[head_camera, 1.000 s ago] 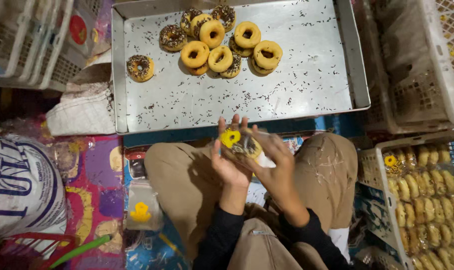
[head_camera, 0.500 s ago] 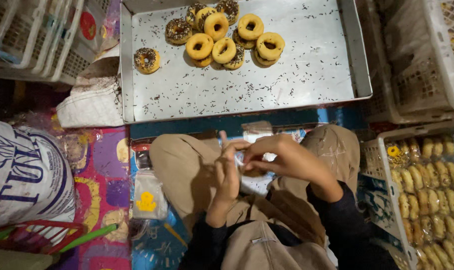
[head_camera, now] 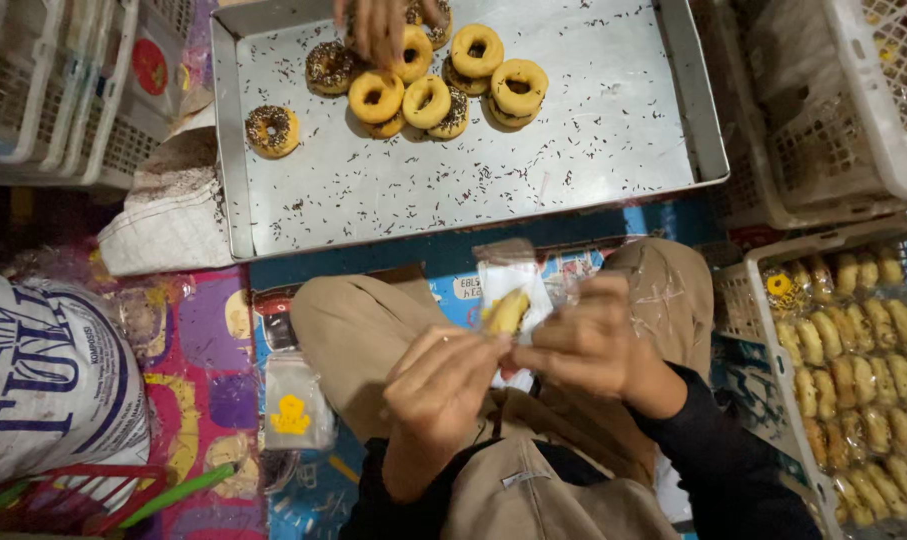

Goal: The person sits on the floor and repeatedly picks donuts from a metal tray, places them into small plastic bags, and then puts the filled bags into a white plastic crate. The process is repeated for multiple donuts.

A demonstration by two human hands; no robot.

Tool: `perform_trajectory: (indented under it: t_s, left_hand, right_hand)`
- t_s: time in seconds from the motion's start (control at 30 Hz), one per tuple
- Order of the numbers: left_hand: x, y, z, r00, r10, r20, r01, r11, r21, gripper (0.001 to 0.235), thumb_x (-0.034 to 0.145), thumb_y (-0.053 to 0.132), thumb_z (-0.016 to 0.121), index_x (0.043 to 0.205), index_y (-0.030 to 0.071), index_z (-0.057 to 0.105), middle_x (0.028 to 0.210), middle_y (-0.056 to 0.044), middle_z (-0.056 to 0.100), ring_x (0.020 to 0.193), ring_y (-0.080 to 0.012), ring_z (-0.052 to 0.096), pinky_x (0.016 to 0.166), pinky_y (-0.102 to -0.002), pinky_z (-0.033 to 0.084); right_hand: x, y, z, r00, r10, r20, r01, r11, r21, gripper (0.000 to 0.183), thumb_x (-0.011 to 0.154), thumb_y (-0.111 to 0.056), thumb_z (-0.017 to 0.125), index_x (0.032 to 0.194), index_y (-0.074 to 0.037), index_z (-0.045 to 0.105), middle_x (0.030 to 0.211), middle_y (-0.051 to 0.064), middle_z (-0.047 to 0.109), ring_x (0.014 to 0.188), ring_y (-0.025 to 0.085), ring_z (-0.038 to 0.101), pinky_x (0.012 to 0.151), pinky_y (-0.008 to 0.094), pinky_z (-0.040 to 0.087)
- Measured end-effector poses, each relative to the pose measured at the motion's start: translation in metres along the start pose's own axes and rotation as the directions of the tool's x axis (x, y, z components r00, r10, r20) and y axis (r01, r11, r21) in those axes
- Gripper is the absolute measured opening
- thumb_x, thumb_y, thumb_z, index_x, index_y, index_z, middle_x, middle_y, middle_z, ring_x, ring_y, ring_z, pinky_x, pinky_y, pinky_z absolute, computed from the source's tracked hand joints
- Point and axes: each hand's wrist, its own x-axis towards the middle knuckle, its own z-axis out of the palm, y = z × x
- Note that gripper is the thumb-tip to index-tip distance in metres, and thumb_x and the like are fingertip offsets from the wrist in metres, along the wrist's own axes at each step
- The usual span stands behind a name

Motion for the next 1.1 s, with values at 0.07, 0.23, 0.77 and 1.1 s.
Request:
perform_trajectory:
  t_s: [0.07,0.23,0.77,1.1]
  left_hand:
    - [-0.004,-0.001,-0.004,0.998,0.057,0.028,-0.057,0.998,0.013,0.020,0.082,0.001,0.079,0.100,0.008,0.074,0.095,-0.007,0.071,0.093,-0.0273,0.070,0.080,-0.036,0.059]
    - [-0.026,-0.027,-0.010,0.947,-0.320,0.009,0.295,0.861,-0.414,0.005,0.103,0.010,0.058,0.100,0.006,0.059,0.130,-0.014,0.064,0.107,-0.0175,0.074,0.075,-0.025,0.065]
    - [-0.093,-0.128,-0.008,0.747,-0.585,-0.315,0.665,0.659,0.353,0.023,0.097,0.018,0.071,0.082,0.003,0.061,0.078,-0.014,0.068,0.069,-0.0306,0.067,0.062,-0.040,0.049]
    - [-0.095,-0.283,0.105,0.828,-0.553,-0.097,0.543,0.745,0.387,0.016,0.087,0.012,0.075,0.085,-0.001,0.065,0.089,-0.020,0.067,0.084,-0.0379,0.066,0.074,-0.045,0.054]
  right_hand:
    - [-0.027,0.006,0.000,0.999,0.037,0.029,-0.033,0.992,-0.125,0.017,0.093,-0.017,0.065,0.109,-0.010,0.069,0.099,0.011,0.068,0.094,0.027,0.060,0.087,0.038,0.048]
    - [-0.071,0.070,-0.022,0.837,0.466,0.287,-0.325,0.845,-0.424,0.020,0.095,-0.020,0.059,0.112,-0.011,0.063,0.107,0.016,0.067,0.103,0.032,0.061,0.094,0.042,0.048]
    - [-0.123,-0.060,0.278,0.127,0.656,0.744,-0.722,-0.453,0.522,0.022,0.097,-0.018,0.064,0.082,-0.003,0.071,0.077,0.005,0.072,0.069,0.011,0.065,0.065,0.027,0.051]
    - [-0.220,0.089,0.278,0.645,0.643,0.414,-0.402,0.745,-0.532,0.031,0.071,-0.023,0.073,0.098,-0.007,0.071,0.099,0.012,0.070,0.098,0.030,0.069,0.081,0.046,0.049]
